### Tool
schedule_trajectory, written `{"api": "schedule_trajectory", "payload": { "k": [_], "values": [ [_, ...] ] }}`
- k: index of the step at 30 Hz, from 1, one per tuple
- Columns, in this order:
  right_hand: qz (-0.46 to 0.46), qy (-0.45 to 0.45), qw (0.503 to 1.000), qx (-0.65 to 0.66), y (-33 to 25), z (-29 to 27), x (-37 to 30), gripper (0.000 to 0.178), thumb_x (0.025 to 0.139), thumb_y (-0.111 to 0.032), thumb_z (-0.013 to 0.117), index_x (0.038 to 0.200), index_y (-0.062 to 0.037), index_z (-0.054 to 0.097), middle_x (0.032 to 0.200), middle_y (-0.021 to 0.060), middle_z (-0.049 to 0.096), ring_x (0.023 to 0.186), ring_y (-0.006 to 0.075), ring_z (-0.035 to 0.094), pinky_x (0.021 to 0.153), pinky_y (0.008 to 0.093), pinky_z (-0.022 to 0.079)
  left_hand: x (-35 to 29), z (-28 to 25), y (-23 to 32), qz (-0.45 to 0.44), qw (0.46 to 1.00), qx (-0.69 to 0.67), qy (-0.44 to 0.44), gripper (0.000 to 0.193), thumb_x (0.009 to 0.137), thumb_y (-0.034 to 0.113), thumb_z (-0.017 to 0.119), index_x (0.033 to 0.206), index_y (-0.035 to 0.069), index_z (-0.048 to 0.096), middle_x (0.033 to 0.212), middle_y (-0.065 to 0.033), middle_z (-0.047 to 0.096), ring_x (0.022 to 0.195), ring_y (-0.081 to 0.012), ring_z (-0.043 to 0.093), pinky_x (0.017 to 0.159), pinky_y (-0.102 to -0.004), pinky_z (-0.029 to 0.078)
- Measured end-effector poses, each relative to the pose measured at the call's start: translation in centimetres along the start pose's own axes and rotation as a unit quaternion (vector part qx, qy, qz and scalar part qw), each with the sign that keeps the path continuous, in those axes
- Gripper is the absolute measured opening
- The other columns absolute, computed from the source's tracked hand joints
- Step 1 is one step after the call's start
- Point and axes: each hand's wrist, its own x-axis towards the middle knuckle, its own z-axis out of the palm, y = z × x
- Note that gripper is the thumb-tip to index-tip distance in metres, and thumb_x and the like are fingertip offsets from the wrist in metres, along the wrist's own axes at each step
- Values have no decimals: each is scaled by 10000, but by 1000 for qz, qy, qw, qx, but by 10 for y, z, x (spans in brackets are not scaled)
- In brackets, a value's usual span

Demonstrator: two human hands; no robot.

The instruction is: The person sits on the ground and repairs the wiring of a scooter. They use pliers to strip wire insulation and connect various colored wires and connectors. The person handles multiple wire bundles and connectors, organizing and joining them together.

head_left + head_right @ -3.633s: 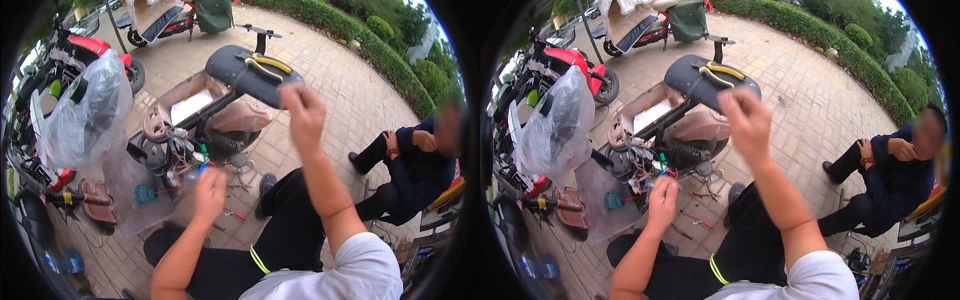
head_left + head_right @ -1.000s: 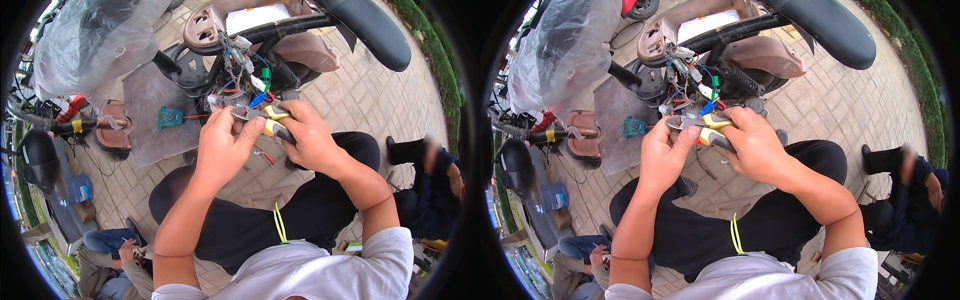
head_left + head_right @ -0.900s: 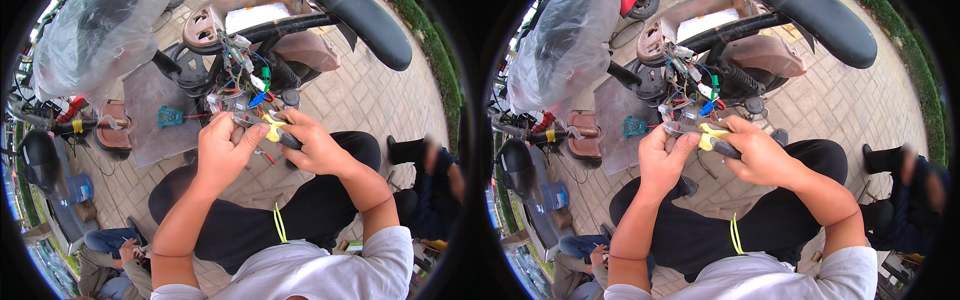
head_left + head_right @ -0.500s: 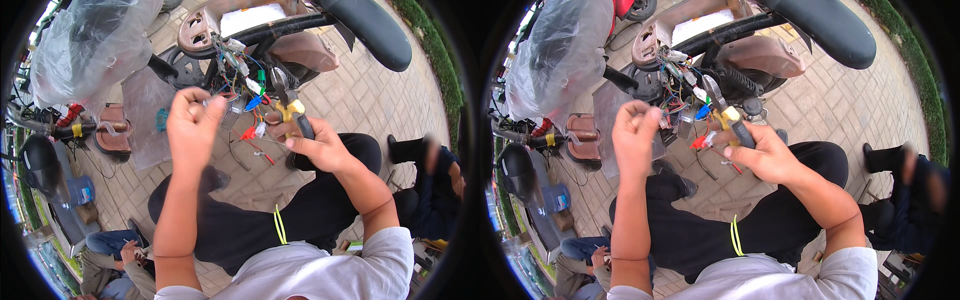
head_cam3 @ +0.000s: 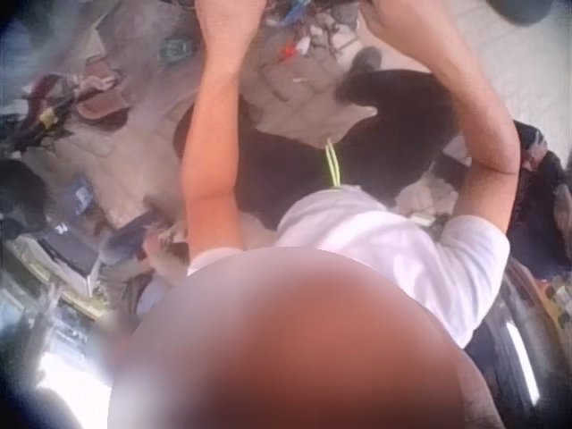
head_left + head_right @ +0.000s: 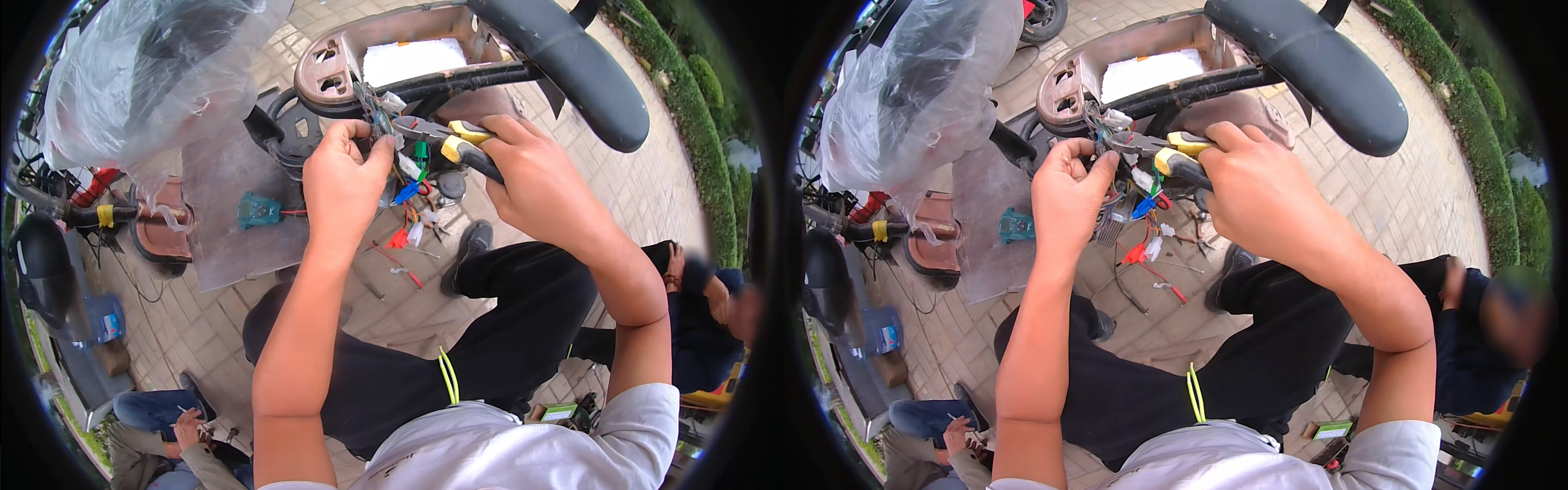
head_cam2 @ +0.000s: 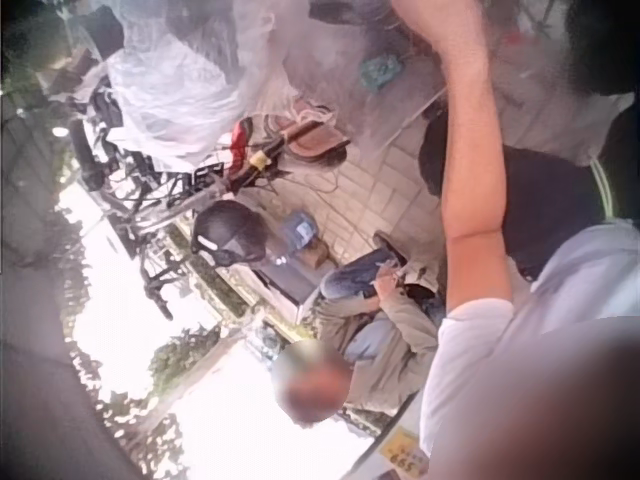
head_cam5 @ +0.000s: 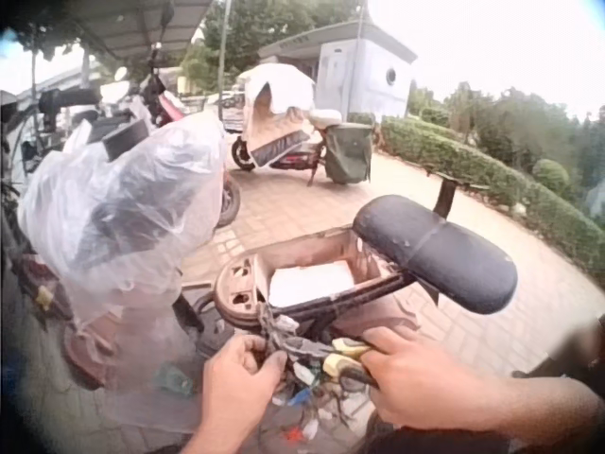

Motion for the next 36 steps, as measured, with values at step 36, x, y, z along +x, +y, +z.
{"api": "schedule_trajectory", "payload": {
  "k": [36],
  "values": [
    [-36, -263, 957, -114, -22, -31, 39, 156, 691, -89, 619, 748, 39, 687, 775, 197, 627, 829, 336, 635, 673, 409, 548, 4, 24, -24, 284, 936, 165, 124, 71, 779, 66, 687, 821, 68, 630, 646, -88, 570, 648, -285, 578, 594, -409, 461]
  ]
}}
